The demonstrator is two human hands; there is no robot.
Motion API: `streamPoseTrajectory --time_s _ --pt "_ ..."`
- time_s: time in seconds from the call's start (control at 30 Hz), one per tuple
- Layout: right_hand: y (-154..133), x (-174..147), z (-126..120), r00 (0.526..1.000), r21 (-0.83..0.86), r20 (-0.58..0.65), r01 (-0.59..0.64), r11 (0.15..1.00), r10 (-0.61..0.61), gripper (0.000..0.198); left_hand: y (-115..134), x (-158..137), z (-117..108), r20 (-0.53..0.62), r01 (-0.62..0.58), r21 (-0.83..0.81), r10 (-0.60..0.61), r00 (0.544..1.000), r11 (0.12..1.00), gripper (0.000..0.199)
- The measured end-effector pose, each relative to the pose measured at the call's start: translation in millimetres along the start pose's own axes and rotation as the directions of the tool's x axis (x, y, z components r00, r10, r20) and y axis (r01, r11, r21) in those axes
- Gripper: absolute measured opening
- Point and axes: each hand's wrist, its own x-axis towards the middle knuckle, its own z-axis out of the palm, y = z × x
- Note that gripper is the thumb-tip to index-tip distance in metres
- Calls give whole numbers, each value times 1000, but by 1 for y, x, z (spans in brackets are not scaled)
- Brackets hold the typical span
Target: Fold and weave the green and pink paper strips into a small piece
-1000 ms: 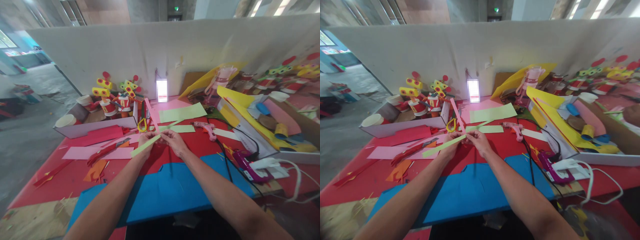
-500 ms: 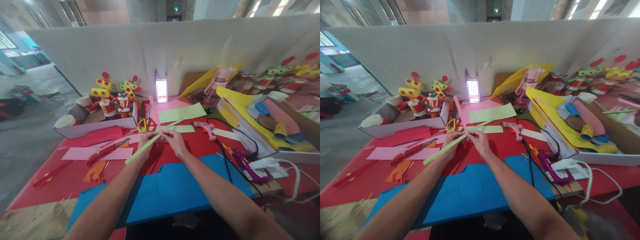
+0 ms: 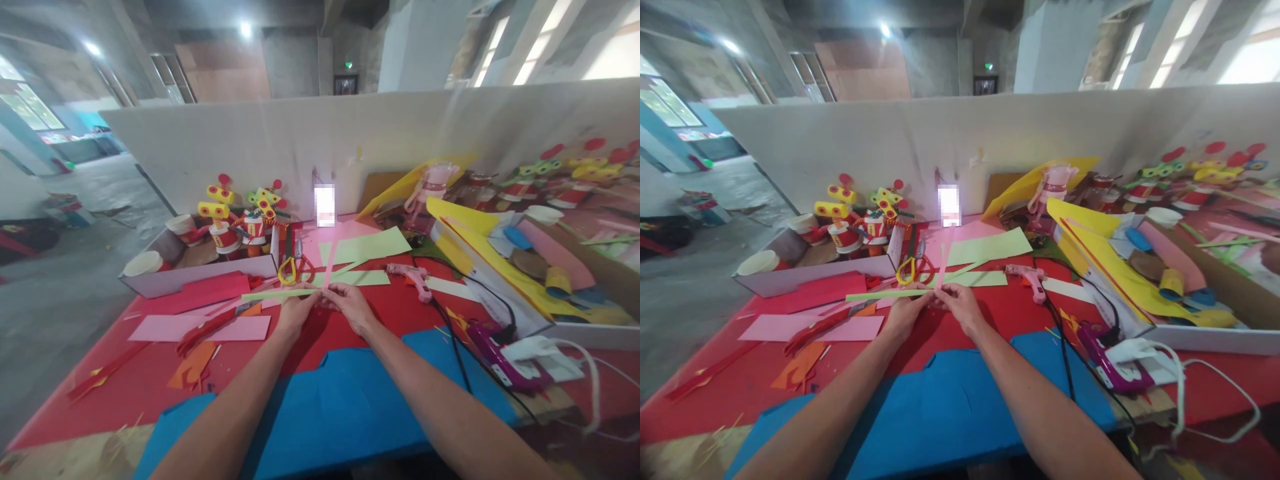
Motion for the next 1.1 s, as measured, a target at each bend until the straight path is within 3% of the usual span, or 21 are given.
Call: streamPoseTrajectory --time_s 0.23,0.43,0.63,0.7,0.87,1.1 --pt "4 3 4 996 -16 -46 72 997 -72 40 4 -4 2 10 -2 -136 3 1000 991 26" --pt "9 5 0 992 -84 -29 122 989 -125 40 -3 0 0 -14 -68 -101 67 998 993 26" --pt "21 21 0 959 -260 14 277 925 -283 38 -9 6 -6 3 -122 -62 122 992 991 22" --pt "26 27 4 952 -303 -6 289 908 -305 38 -9 7 -8 -24 -106 -78 105 994 991 23" --pt "26 26 11 966 -164 -52 242 956 -254 42 -10 7 -7 -43 -13 -242 2 999 970 25" --pt "13 23 -4 928 -329 -16 348 878 -373 33 -12 15 3 -5 16 -259 -18 1000 966 27"
